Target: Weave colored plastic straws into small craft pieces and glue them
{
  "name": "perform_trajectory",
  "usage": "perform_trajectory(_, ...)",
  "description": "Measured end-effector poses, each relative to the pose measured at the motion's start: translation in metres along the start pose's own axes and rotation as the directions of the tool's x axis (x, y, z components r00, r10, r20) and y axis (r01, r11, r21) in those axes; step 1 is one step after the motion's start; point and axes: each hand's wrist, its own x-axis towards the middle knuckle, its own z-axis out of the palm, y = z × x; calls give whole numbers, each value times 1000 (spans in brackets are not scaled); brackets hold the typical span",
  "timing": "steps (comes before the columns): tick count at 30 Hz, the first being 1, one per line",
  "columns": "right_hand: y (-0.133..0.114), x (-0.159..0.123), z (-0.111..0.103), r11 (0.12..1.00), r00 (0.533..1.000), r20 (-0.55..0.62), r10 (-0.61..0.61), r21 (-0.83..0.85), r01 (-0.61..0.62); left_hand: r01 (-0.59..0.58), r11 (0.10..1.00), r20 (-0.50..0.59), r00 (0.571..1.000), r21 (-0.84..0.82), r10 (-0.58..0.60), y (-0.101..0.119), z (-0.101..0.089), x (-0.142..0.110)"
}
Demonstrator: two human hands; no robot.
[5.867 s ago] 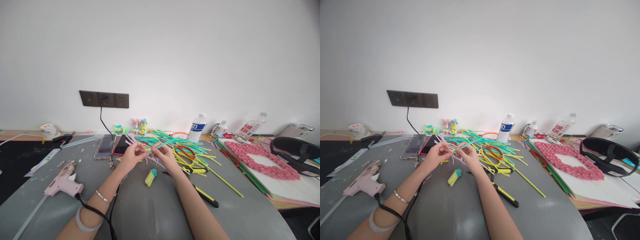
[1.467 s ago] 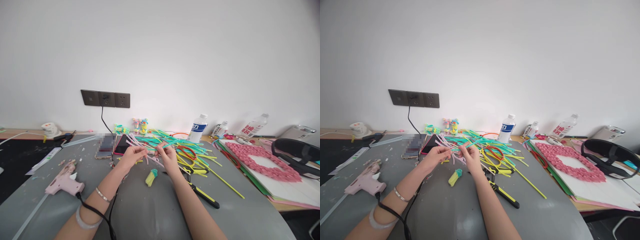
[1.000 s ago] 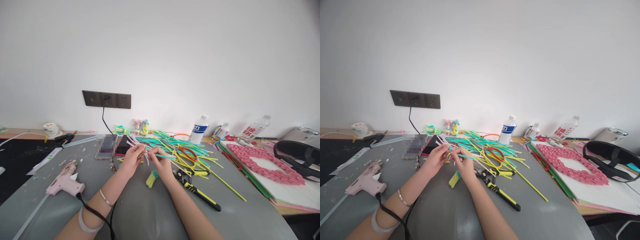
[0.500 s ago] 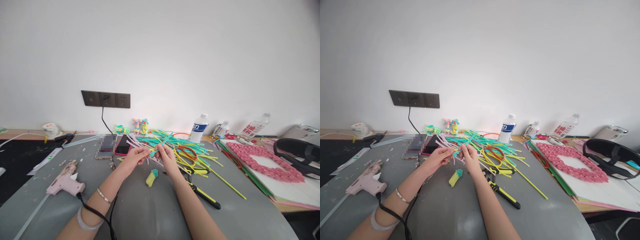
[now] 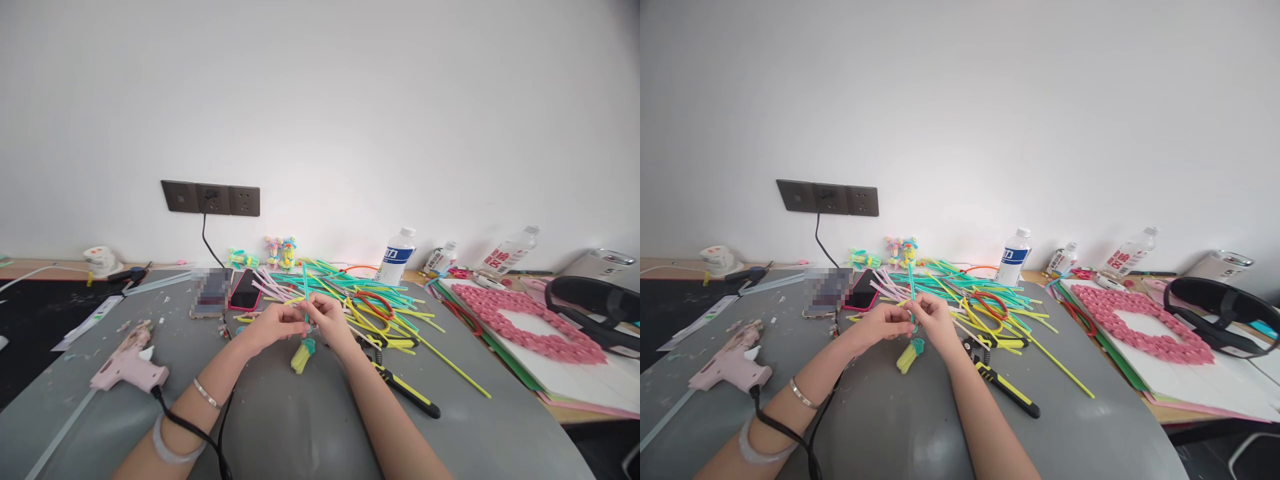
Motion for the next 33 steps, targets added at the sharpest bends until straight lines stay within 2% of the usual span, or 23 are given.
perform_trajectory(7,2,0,-1,998,994,-106,-7,62,14,-26,1000,-107,994,12,28,10,1,-1)
perform_trajectory(13,8,1,0,994,961,-259,-100,19,109,-68,991,-221,974,-111,42,6,-1,2)
perform_trajectory(17,8,0,1,993,946,-302,-117,-20,117,-97,982,-305,951,-165,42,4,-2,3)
perform_trajectory(25,3,-2,7,973,943,-242,-230,-91,214,-182,951,-431,901,-251,59,8,1,3)
perform_trajectory(33,-2,-10,7,858,919,-67,-387,-391,333,-250,917,-455,886,-312,87,5,-1,3)
